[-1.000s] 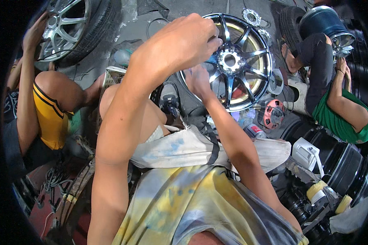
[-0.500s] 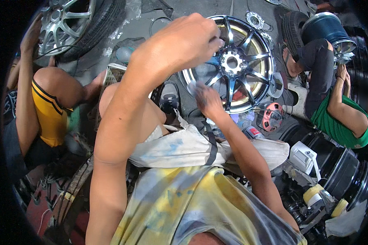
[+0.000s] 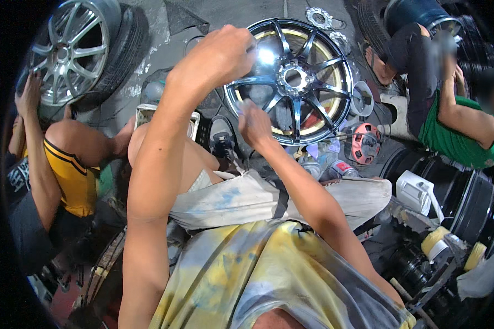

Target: The person sits on the floor and uses a purple cloth to wipe and polish the surface of a black car wheel rim. They systematically rub the spokes and the outer edge of the rim. Other workers and wheel rims are visible in the background.

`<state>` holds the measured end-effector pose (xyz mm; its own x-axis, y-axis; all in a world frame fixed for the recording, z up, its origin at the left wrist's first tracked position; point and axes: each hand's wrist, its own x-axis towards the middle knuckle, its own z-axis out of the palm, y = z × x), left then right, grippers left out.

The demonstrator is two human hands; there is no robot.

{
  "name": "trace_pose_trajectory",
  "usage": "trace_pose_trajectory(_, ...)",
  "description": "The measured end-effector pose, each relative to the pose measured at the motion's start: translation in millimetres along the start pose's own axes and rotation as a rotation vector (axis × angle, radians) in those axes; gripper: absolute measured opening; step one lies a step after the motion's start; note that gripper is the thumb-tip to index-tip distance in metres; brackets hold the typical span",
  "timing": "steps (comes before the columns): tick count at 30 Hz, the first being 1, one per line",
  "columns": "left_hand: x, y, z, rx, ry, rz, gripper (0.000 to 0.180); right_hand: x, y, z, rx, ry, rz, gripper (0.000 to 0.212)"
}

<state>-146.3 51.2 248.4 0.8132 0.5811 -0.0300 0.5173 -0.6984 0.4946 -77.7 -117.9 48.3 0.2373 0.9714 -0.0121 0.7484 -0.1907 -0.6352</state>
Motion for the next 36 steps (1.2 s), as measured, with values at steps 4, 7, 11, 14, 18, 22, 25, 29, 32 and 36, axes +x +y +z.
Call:
trace_pose_trajectory(4,2.9,14.4,8.5,-0.097,-0.124,0.095,0.027,20.4,22.0,16.4,0.097,0.132,-0.195,0.023)
trace_pose_trajectory(7,0.4,13.6,6.3,-0.081,-0.047,0.100,0.028,-15.1,19.1,-6.6,-0.037,-0.060,-0.152,0.021)
trace_pose_trajectory(11,13.7,18.0,7.8,-0.010,-0.090,0.061,0.029,-2.0,9.3,-2.2,0.038,0.100,-0.283,0.019)
trace_pose_trajectory(14,21.3,14.3,27.0,-0.024,-0.091,0.146,0.028,28.8,11.3,12.2,0.098,0.283,-0.395,0.012)
trace_pose_trajectory(18,15.3,13.5,17.7,-0.089,-0.104,0.114,0.028,-4.1,28.3,4.9,-0.003,-0.160,-0.054,0.010)
trace_pose_trajectory(22,10.5,26.6,14.5,-0.034,-0.073,0.105,0.027,-44.8,41.2,-37.9,0.123,-0.115,-0.124,0.019)
trace_pose_trajectory(25,5.2,25.7,16.0,-0.165,-0.166,0.053,0.027,-41.8,33.5,-55.6,0.166,-0.091,-0.077,0.021)
trace_pose_trajectory(29,-18.5,-5.5,17.8,-0.010,-0.249,-0.055,0.028,-37.0,32.1,-59.9,0.187,-0.067,-0.096,0.020)
trace_pose_trajectory(32,-33.1,-27.5,22.0,-0.001,-0.235,-0.085,0.029,-38.8,16.3,-75.4,0.221,-0.050,-0.066,0.018)
trace_pose_trajectory(36,-19.7,-31.1,20.3,0.011,-0.255,-0.089,0.031,-38.3,18.0,-86.5,0.213,0.022,-0.118,0.018)
